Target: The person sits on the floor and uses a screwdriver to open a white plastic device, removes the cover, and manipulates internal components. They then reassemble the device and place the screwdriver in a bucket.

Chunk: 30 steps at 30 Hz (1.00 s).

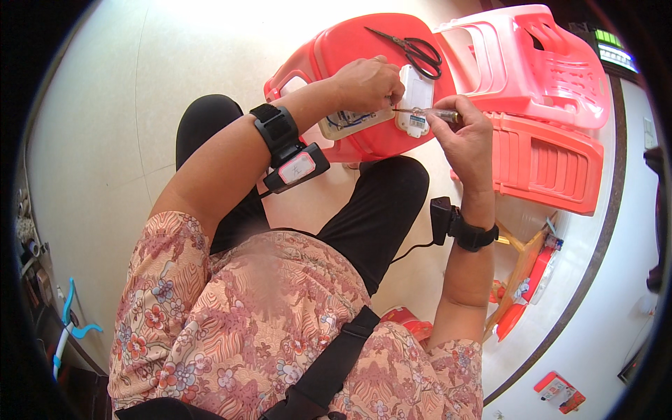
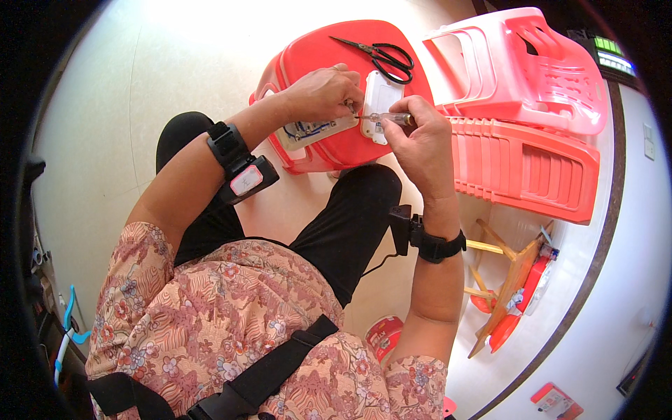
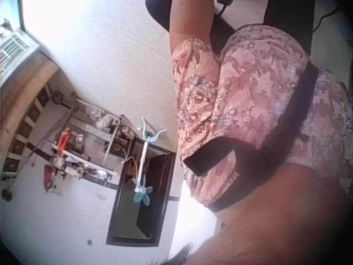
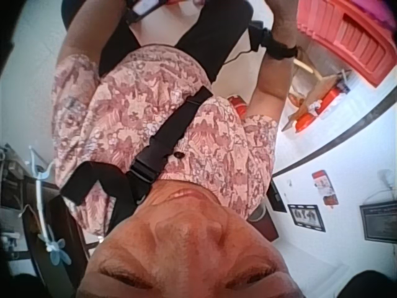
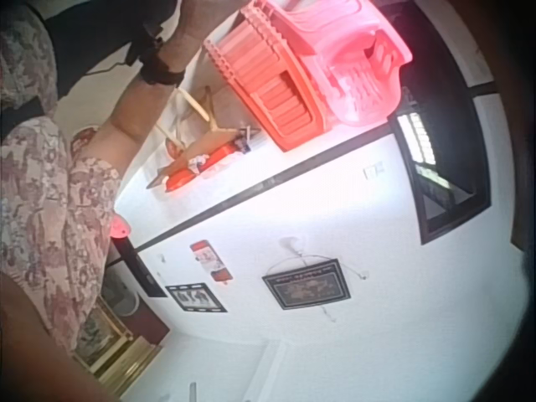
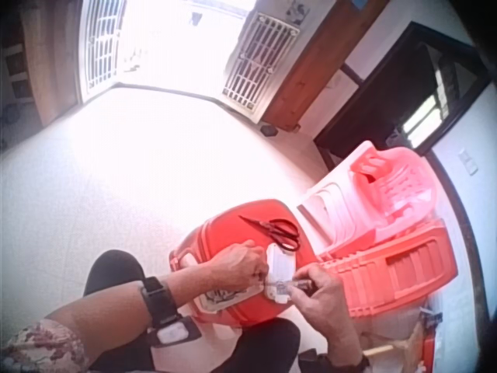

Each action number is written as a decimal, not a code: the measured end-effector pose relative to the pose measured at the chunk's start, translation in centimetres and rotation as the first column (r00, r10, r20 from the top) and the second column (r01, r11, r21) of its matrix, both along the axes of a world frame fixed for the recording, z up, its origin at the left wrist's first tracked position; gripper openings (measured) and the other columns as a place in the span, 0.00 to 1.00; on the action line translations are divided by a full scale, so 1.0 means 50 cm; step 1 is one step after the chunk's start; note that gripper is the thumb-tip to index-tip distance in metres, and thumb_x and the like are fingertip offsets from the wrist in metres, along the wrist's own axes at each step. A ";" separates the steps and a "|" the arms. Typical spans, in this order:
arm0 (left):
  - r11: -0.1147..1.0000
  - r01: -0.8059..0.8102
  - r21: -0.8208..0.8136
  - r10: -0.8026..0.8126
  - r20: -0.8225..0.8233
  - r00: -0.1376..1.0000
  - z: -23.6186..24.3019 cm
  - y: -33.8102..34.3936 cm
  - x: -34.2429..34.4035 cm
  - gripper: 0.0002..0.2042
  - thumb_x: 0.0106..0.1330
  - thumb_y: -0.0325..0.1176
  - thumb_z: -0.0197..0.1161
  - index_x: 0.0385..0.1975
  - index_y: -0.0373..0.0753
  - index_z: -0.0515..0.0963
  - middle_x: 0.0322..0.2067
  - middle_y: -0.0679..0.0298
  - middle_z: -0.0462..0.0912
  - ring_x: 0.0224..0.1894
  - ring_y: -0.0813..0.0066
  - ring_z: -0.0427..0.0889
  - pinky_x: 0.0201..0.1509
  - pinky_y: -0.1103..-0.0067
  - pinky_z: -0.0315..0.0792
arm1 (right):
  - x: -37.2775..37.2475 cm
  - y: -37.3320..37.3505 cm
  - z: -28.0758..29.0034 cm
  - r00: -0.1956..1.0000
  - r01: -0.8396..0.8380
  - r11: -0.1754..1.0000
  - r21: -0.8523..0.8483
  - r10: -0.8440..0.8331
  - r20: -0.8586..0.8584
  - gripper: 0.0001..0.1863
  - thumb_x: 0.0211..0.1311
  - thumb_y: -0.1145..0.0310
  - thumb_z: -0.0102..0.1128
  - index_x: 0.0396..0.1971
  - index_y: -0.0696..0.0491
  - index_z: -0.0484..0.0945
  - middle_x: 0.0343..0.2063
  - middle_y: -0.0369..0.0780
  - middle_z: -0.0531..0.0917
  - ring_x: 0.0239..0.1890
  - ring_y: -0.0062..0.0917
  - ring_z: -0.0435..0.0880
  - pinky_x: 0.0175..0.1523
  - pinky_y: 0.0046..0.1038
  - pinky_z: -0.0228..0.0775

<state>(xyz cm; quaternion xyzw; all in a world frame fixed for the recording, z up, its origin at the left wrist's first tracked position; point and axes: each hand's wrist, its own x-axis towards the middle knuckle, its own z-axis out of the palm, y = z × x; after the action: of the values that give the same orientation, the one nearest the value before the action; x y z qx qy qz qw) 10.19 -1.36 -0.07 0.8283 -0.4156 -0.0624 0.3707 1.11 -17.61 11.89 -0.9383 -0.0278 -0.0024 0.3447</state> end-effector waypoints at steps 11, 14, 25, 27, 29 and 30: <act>1.000 0.007 0.000 -0.007 0.009 1.000 -0.005 0.000 0.002 0.07 0.52 0.33 0.63 0.30 0.48 0.86 0.35 0.65 0.82 0.46 0.62 0.78 0.47 0.68 0.75 | 0.007 0.000 0.005 0.999 0.048 0.998 -0.049 -0.047 0.011 0.08 0.54 0.76 0.65 0.32 0.62 0.76 0.25 0.42 0.81 0.27 0.20 0.81 0.32 0.24 0.73; 1.000 0.006 -0.004 -0.006 -0.002 1.000 -0.004 0.001 0.001 0.07 0.52 0.33 0.64 0.29 0.48 0.86 0.35 0.65 0.82 0.46 0.63 0.78 0.47 0.68 0.75 | 0.007 0.001 0.003 0.998 0.064 0.997 -0.038 -0.065 -0.009 0.08 0.54 0.75 0.65 0.32 0.62 0.77 0.24 0.42 0.81 0.26 0.21 0.81 0.31 0.24 0.73; 0.999 -0.008 -0.050 0.008 0.004 1.000 -0.009 -0.002 -0.001 0.06 0.51 0.31 0.67 0.29 0.43 0.86 0.30 0.65 0.79 0.41 0.64 0.76 0.47 0.70 0.73 | 0.012 0.029 0.025 0.982 -0.082 0.840 -0.537 0.161 0.102 0.16 0.58 0.64 0.65 0.21 0.58 0.71 0.20 0.46 0.78 0.21 0.40 0.79 0.27 0.36 0.70; 0.998 -0.007 -0.055 0.008 0.014 1.000 -0.008 -0.001 -0.002 0.06 0.51 0.32 0.68 0.29 0.43 0.86 0.30 0.65 0.79 0.41 0.65 0.76 0.47 0.70 0.73 | 0.014 0.034 0.033 0.992 -0.076 0.737 -0.672 0.125 0.025 0.16 0.59 0.62 0.64 0.23 0.56 0.70 0.22 0.45 0.79 0.24 0.41 0.81 0.28 0.38 0.70; 0.999 -0.013 -0.048 0.013 0.001 1.000 -0.006 -0.001 -0.003 0.06 0.51 0.32 0.69 0.29 0.43 0.86 0.30 0.65 0.79 0.41 0.65 0.76 0.47 0.70 0.73 | 0.016 0.037 0.034 0.995 -0.072 0.696 -0.714 0.103 0.000 0.15 0.60 0.61 0.64 0.26 0.56 0.70 0.22 0.45 0.80 0.26 0.42 0.81 0.29 0.40 0.71; 0.999 -0.018 -0.042 0.018 -0.014 1.000 -0.005 -0.002 -0.003 0.06 0.51 0.33 0.69 0.29 0.43 0.86 0.30 0.65 0.79 0.41 0.65 0.76 0.47 0.70 0.73 | 0.016 0.037 0.032 0.994 -0.064 0.717 -0.694 0.106 0.018 0.15 0.60 0.60 0.63 0.27 0.55 0.70 0.23 0.45 0.80 0.26 0.42 0.82 0.29 0.40 0.71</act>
<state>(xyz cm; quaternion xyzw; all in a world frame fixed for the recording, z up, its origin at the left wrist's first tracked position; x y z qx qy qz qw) 10.02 -1.45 -0.33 0.8236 -0.4067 -0.0559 0.3914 1.93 -15.76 13.48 -0.9963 -0.0795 -0.0023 -0.0319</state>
